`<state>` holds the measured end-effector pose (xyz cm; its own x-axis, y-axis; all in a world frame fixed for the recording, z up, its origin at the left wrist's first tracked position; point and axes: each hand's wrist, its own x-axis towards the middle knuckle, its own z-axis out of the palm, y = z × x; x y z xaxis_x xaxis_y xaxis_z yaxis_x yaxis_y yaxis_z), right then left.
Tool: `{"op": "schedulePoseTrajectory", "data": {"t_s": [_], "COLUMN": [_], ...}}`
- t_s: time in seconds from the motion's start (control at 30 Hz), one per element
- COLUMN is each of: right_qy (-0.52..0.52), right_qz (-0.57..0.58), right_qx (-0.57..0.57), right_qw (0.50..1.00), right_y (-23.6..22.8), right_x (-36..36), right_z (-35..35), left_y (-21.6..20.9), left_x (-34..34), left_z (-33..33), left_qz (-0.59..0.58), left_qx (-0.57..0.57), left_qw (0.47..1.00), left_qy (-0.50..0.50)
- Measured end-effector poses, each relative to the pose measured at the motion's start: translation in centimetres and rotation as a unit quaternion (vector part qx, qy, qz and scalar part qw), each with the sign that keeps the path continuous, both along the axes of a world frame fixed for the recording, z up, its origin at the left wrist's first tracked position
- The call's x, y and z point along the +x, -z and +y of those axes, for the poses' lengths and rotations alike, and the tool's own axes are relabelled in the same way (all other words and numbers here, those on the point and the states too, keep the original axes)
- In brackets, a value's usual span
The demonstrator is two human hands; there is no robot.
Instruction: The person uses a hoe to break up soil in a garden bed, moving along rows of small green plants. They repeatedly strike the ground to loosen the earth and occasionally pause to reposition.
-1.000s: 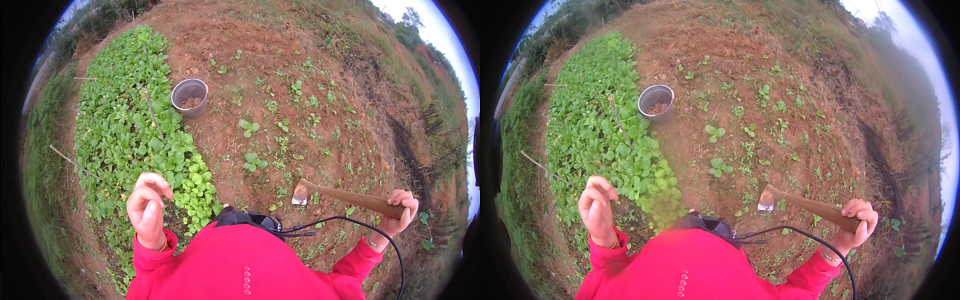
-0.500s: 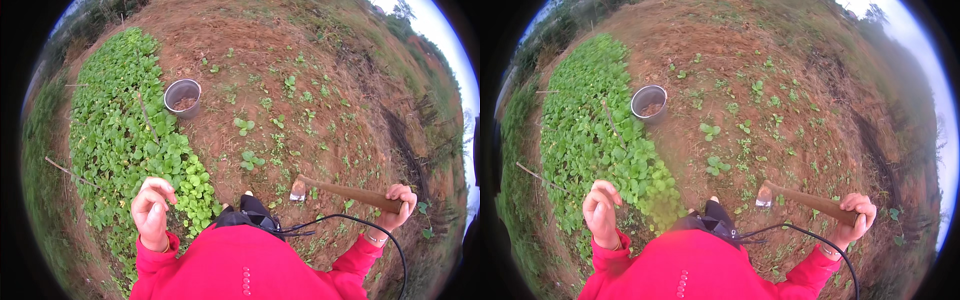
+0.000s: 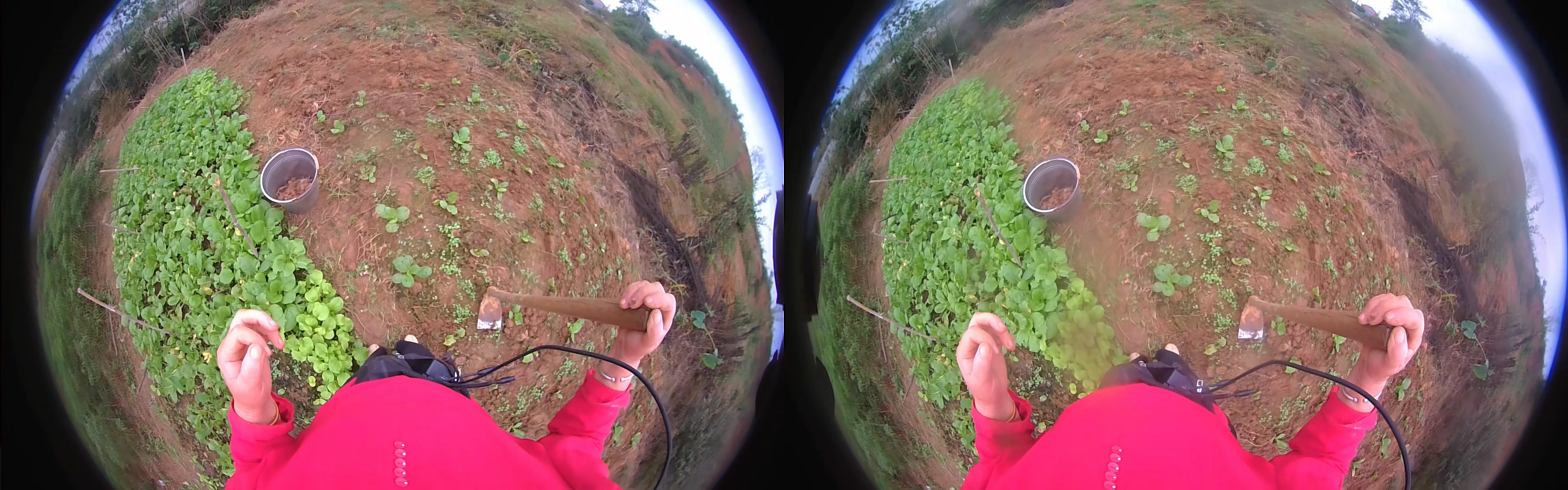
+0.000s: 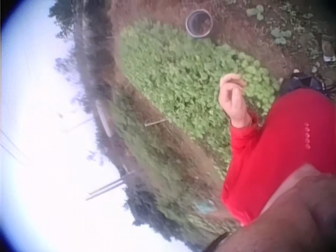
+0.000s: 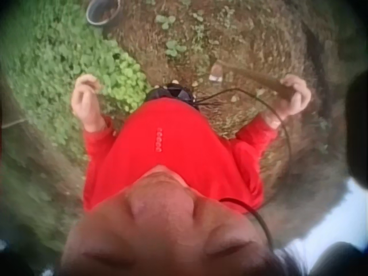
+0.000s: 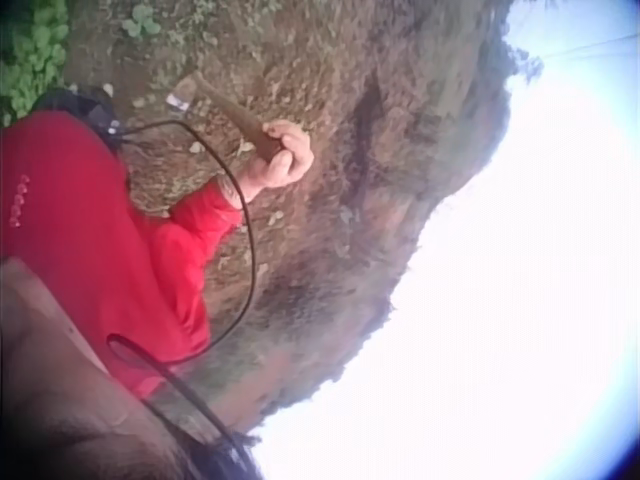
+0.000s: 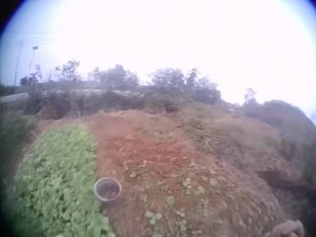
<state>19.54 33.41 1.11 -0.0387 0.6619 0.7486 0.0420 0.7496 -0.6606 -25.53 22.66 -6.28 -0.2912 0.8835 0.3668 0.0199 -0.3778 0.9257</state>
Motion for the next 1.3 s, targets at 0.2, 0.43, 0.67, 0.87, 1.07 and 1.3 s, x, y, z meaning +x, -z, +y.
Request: {"op": "schedulePoseTrajectory", "data": {"t_s": [0.2, 0.43, 0.67, 0.87, 1.07, 1.3], "right_qy": [0.010, 0.022, 0.045, 0.056, 0.063, 0.077], "right_qz": [-0.002, 0.016, 0.014, 0.019, 0.038, 0.046], "right_qx": [0.013, 0.019, 0.033, 0.042, 0.042, 0.037], "right_qw": [1.000, 0.999, 0.998, 0.997, 0.996, 0.995], "right_y": [-0.4, -0.7, -0.9, -1.5, -1.6, -1.6], "right_x": [0.6, 2.7, 6.0, 9.5, 12.4, 14.2], "right_z": [-0.4, -1.2, -2.0, -3.1, -4.0, -5.0], "left_y": [0.3, 0.7, 0.4, -0.4, -0.5, -0.3], "left_x": [1.1, 2.7, 5.0, 7.3, 9.3, 11.0], "left_z": [1.0, 2.3, 3.8, 5.0, 6.0, 6.9], "left_qz": [-0.017, -0.019, 0.002, 0.011, 0.006, 0.008], "left_qx": [-0.016, -0.023, -0.018, -0.009, -0.008, -0.010], "left_qw": [1.000, 0.999, 0.999, 0.997, 0.997, 0.995], "left_qy": [0.003, 0.025, 0.050, 0.073, 0.082, 0.101]}}
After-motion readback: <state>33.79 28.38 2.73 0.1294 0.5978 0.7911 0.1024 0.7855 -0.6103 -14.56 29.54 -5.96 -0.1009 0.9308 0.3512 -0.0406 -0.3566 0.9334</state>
